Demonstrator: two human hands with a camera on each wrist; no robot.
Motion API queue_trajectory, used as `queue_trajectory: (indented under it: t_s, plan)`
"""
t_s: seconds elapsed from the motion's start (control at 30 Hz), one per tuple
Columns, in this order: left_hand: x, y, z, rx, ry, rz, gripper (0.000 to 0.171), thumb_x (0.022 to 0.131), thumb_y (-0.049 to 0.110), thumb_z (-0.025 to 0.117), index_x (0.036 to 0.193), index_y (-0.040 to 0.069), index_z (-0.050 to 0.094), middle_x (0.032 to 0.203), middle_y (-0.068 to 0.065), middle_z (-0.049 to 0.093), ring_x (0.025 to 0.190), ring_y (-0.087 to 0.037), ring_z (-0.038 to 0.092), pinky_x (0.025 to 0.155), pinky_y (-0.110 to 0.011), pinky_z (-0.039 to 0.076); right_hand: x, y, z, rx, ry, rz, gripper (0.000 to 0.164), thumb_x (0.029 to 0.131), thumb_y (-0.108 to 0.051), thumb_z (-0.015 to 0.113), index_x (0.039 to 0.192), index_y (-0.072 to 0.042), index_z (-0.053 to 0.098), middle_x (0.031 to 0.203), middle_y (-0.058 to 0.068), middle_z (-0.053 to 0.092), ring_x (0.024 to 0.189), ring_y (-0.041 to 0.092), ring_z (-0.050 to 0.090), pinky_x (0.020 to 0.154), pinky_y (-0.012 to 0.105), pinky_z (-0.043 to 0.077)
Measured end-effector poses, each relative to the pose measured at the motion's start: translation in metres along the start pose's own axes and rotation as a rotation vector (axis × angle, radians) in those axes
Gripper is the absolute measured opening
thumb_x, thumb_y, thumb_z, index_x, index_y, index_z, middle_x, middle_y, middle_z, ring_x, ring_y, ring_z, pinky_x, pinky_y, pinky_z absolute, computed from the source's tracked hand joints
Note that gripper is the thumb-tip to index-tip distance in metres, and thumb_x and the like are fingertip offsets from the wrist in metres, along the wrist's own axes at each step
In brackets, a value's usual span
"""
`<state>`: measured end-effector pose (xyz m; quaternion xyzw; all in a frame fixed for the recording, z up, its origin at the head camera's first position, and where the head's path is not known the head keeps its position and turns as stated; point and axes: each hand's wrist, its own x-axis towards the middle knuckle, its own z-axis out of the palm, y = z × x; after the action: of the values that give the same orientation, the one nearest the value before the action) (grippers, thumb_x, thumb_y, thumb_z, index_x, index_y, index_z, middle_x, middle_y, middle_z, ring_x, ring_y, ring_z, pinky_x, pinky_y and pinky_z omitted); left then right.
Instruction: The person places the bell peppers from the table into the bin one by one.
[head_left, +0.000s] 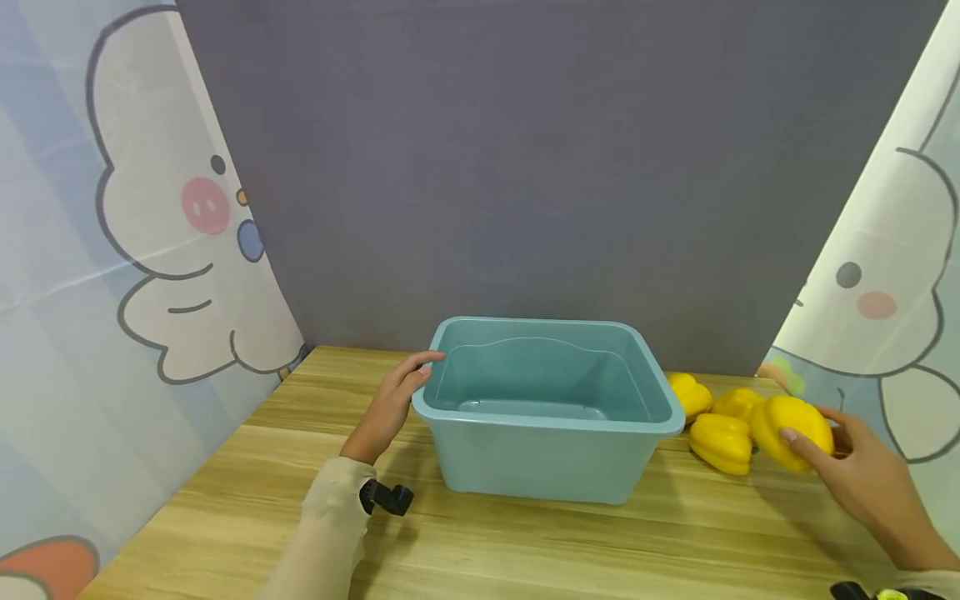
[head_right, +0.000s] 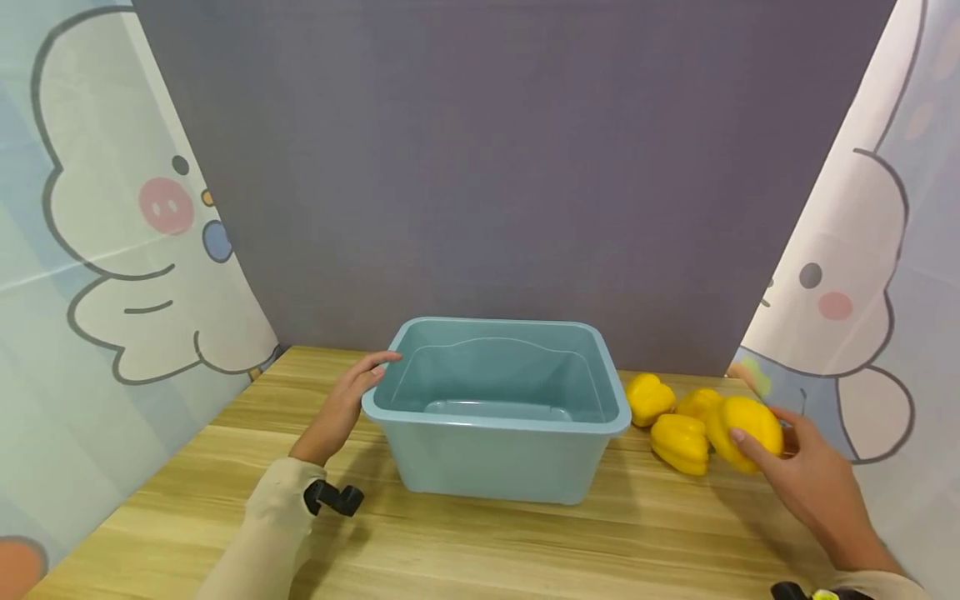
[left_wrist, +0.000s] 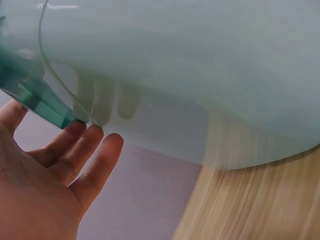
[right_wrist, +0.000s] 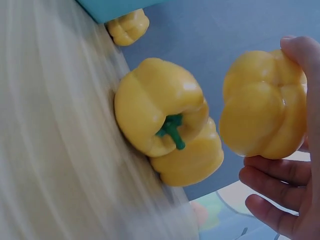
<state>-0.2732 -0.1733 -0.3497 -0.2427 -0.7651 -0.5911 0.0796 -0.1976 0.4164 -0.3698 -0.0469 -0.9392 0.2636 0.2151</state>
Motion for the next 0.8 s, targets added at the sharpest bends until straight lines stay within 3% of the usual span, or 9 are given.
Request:
queue_trajectory:
  t_s: [0.3, 0.4, 0.47, 0.7, 0.8]
  plan:
    - [0.002, -0.002, 0.001, 0.009, 0.006, 0.003, 0.047, 0.108, 0.040, 0.039, 0.144, 0.011, 0.051, 0.154, -0.004, 0.039, 0.145, -0.023, 0.028, 0.113, -0.061, 0.019, 0.007, -0.012, -0.001, 0.011, -0.003, 0.012, 0.080, 0.097, -0.045, 0.061, 0.144, 0.015, 0.034, 0.123, 0.044, 0.053, 0.101, 0.055, 0.056, 0.062, 0.031, 0.041]
    - [0.002, -0.001, 0.001, 0.009, 0.008, 0.001, 0.046, 0.108, 0.040, 0.039, 0.143, 0.012, 0.052, 0.154, -0.004, 0.040, 0.145, -0.023, 0.028, 0.113, -0.060, 0.020, 0.009, -0.015, 0.001, 0.015, 0.000, 0.016, 0.082, 0.097, -0.045, 0.060, 0.145, 0.015, 0.032, 0.124, 0.044, 0.052, 0.102, 0.056, 0.055, 0.069, 0.047, 0.044]
    - [0.002, 0.000, 0.001, 0.007, 0.009, 0.006, 0.046, 0.108, 0.039, 0.039, 0.142, 0.012, 0.052, 0.154, -0.005, 0.040, 0.145, -0.023, 0.028, 0.113, -0.060, 0.020, 0.011, -0.017, 0.003, 0.016, 0.012, 0.011, 0.082, 0.097, -0.045, 0.060, 0.145, 0.015, 0.033, 0.124, 0.044, 0.052, 0.102, 0.056, 0.055, 0.071, 0.051, 0.042]
    - [0.002, 0.000, 0.001, 0.010, 0.009, 0.005, 0.043, 0.108, 0.041, 0.040, 0.140, 0.016, 0.054, 0.154, -0.007, 0.039, 0.145, -0.023, 0.028, 0.113, -0.060, 0.020, 0.014, -0.023, 0.006, 0.052, 0.025, -0.007, 0.080, 0.096, -0.044, 0.062, 0.144, 0.014, 0.036, 0.121, 0.043, 0.055, 0.100, 0.053, 0.057, 0.060, 0.025, 0.035]
    - [0.002, -0.001, 0.001, 0.011, 0.011, 0.001, 0.039, 0.108, 0.040, 0.040, 0.138, 0.020, 0.056, 0.154, -0.008, 0.040, 0.145, -0.023, 0.029, 0.112, -0.060, 0.021, 0.014, -0.025, 0.007, 0.064, 0.024, -0.008, 0.079, 0.096, -0.044, 0.063, 0.144, 0.013, 0.037, 0.119, 0.042, 0.056, 0.098, 0.051, 0.057, 0.059, 0.024, 0.035]
